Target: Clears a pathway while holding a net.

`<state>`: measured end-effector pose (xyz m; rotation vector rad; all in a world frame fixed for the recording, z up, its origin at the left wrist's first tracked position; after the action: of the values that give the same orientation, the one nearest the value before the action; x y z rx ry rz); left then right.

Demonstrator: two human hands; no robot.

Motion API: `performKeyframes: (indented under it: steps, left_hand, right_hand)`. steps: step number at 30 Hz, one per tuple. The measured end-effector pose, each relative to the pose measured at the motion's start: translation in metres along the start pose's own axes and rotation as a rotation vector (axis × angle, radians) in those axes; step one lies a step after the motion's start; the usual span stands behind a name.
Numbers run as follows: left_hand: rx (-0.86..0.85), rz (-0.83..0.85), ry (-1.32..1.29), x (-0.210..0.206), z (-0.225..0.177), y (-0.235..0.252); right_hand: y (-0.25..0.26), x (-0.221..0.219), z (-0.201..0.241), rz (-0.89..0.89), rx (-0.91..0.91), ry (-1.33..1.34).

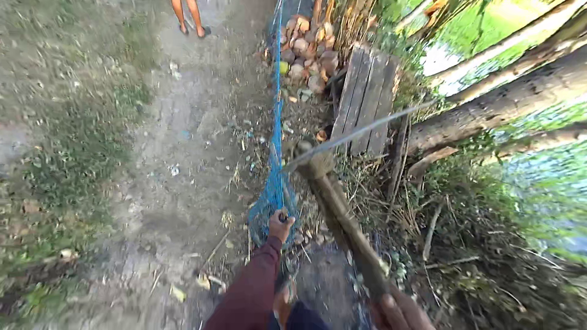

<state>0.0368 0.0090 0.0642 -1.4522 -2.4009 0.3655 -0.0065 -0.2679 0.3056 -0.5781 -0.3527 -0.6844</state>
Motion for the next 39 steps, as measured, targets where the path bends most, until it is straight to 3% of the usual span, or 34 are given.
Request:
performKeyframes:
  steps: [4,7,10,13,18,22,24,26,28,30,34,39]
  left_hand:
    - [-0.025,-0.021,-0.024,0.001,0.003,0.002]
    - [-0.014,-0.036,-0.002,0.001,-0.003,-0.001]
    - [0.032,-0.036,-0.001,-0.002,-0.002,-0.007]
    - [-0.01,-0.057,-0.055,0.002,0.006,0.001]
    - [0.002,-0.016,-0.032,-0.004,0.011,0.003]
    - [0.003,-0.024,-0.059,-0.011,0.014,0.006]
    - [0.001,-0.032,-0.053,-0.01,0.013,0.006]
    - [0.029,-0.037,0.003,-0.01,0.007,0.003]
    - [0.116,0.019,0.147,-0.014,0.002,-0.007]
    - [0.155,0.019,0.169,-0.01,-0.002,-0.008]
    - [0.046,-0.013,-0.026,-0.014,0.016,0.004]
    - [0.049,-0.003,-0.029,-0.014,0.022,0.007]
  right_hand:
    - [-0.005,0.0,-0.005,0.015,-0.006,-0.061]
    - [0.001,-0.017,-0.053,0.144,-0.138,-0.178]
    - [0.003,-0.03,-0.088,0.295,-0.3,-0.118]
    - [-0.005,-0.02,-0.069,0.229,-0.26,0.008]
    - [-0.006,0.016,-0.008,-0.033,-0.011,0.16]
    - [-0.002,0.03,0.021,-0.09,0.132,0.225]
    - [0.002,0.015,-0.003,-0.05,0.044,0.059]
    - [0.01,-0.013,-0.056,0.121,-0.151,-0.151]
    - [0.009,-0.037,-0.101,0.292,-0.324,-0.17]
    - [0.007,-0.04,-0.108,0.29,-0.323,-0.122]
    - [0.001,-0.009,-0.068,0.126,-0.197,-0.025]
    - [0.007,0.038,0.02,-0.092,0.192,0.221]
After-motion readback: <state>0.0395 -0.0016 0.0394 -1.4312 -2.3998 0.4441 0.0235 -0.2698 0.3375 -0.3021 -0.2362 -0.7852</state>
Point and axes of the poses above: each hand's wrist, its own y-axis towards the middle knuckle, its own x-axis out of the back of the hand, z = x × y, the point moved 8 cm from there along y, towards the middle knuckle, and after that the axes turned 5 degrees about z, right-handed, at the moved point
